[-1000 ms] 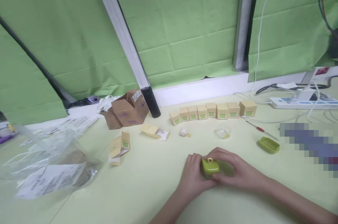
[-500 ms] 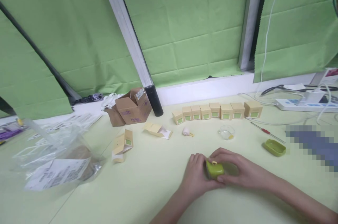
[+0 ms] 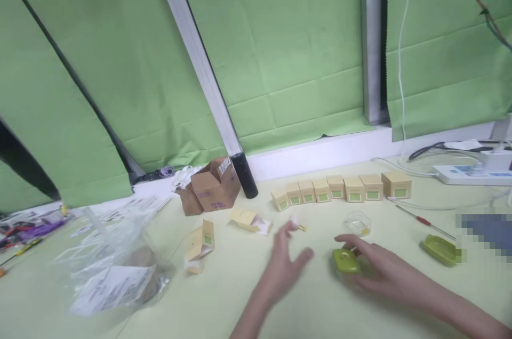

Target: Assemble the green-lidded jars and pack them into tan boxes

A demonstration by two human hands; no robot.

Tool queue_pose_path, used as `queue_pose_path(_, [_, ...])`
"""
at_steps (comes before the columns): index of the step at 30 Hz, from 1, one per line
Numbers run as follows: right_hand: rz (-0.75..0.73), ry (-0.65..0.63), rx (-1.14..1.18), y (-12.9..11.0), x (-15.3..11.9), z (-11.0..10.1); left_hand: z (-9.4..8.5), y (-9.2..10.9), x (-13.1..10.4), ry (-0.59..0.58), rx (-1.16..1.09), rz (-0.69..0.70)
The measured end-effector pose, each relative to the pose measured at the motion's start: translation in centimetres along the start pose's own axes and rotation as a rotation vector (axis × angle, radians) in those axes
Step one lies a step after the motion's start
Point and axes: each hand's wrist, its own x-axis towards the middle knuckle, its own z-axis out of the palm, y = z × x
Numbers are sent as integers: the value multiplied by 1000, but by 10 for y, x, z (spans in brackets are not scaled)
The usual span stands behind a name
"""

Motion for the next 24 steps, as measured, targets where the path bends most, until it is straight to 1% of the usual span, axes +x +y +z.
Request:
queue_pose_path(1, [11, 22, -19, 4, 0, -2, -15, -8, 9, 129, 196, -29])
queue_pose_path(2, [4, 40, -39, 7, 0, -3, -30, -17, 18, 188, 269, -61])
queue_pose_path(4, [-47, 88, -86, 9, -1, -7, -55, -34, 32, 218, 354, -117])
queue_pose_path(6, [-96, 153, -130, 7, -2, -9, -70, -47, 38, 175, 407, -156])
queue_pose_path(8, [-133, 209, -145, 1, -2, -11, -75, -55, 36, 146, 439, -164])
queue_pose_path(10, [-174, 246, -129, -5, -3, -12, -74, -58, 31, 154, 453, -155])
queue_pose_path(12, [-210, 269, -85, -10, -3, -13, -73, -53, 25, 184, 451, -147])
queue_pose_path(14, [-227, 283, -23, -14, -4, -12, -72, -42, 20, 216, 444, -142])
queue_pose_path(16, [-192, 284, 59, -17, -5, -10, -66, -25, 16, 288, 339, -84])
queue_pose_path(17, [-158, 272, 110, -17, -6, -8, -60, -16, 14, 329, 274, -44])
queue_pose_path(18, [-119, 254, 171, -18, -7, -6, -50, -5, 11, 405, 87, 36])
queue_pose_path(19, [-83, 229, 241, -17, -7, -3, -38, 5, 8, 445, -18, 78])
queue_pose_path(20, [-59, 199, 321, -17, -8, 1, -23, 14, 5, 446, -92, 85])
queue_pose_path(21, [-49, 172, 405, -17, -8, 4, -7, 23, 2, 401, -322, 58])
queue_pose_path(22, [-52, 151, 490, -16, -7, 7, 9, 30, -2, 303, -532, 32])
queue_pose_path(23, [-58, 145, 573, -16, -6, 8, 23, 35, -7, 166, -693, 43])
queue_pose_path(24, [-59, 143, 645, -16, -5, 9, 35, 39, -12, 49, -794, 78])
